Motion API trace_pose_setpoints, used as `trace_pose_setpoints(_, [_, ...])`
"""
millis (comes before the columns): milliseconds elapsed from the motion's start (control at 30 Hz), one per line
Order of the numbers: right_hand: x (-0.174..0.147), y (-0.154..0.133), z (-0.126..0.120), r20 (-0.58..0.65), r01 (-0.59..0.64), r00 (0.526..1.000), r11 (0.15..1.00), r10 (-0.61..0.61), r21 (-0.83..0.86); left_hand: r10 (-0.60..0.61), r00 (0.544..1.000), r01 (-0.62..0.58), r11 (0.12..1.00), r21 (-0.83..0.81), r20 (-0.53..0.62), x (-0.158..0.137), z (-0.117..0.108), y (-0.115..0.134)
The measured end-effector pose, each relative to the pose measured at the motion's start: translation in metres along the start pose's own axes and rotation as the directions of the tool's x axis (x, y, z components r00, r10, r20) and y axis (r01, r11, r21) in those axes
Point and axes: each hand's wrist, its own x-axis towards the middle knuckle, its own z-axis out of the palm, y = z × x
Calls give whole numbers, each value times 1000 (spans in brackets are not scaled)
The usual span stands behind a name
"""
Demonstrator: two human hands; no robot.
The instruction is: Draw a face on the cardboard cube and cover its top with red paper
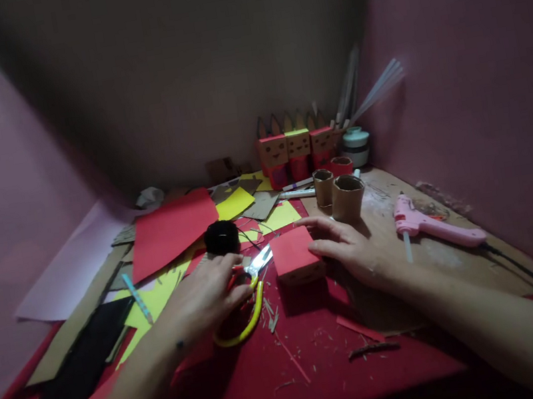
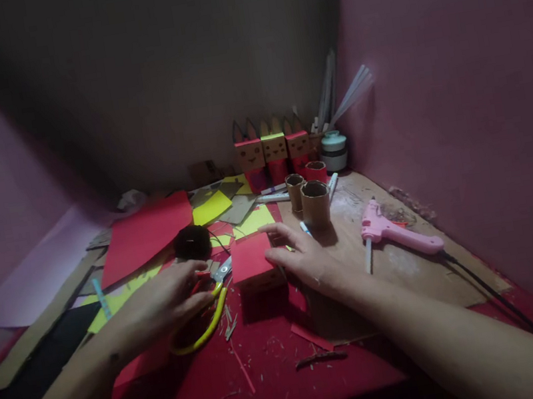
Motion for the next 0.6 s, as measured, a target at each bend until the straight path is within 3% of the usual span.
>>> trace_pose_setpoints(133, [0,-1,-2,-42,25,998,968,-36,-249,60,998,-56,983,176,-15,-8,20,0])
trace_pose_setpoints(267, [-2,-2,-4,-84,-17,996,963,-6,-269,51,997,-36,968,249,-56,-6,29,-2])
trace_pose_setpoints(467, [-5,-7,-9,48,49,998,937,-34,-347,20,994,7,971,238,-110,-17,30,-4])
trace_pose_setpoints(600, [-4,-6,-8,53,51,998,937,-35,-346,-46,985,84,970,227,-166,-39,21,-10])
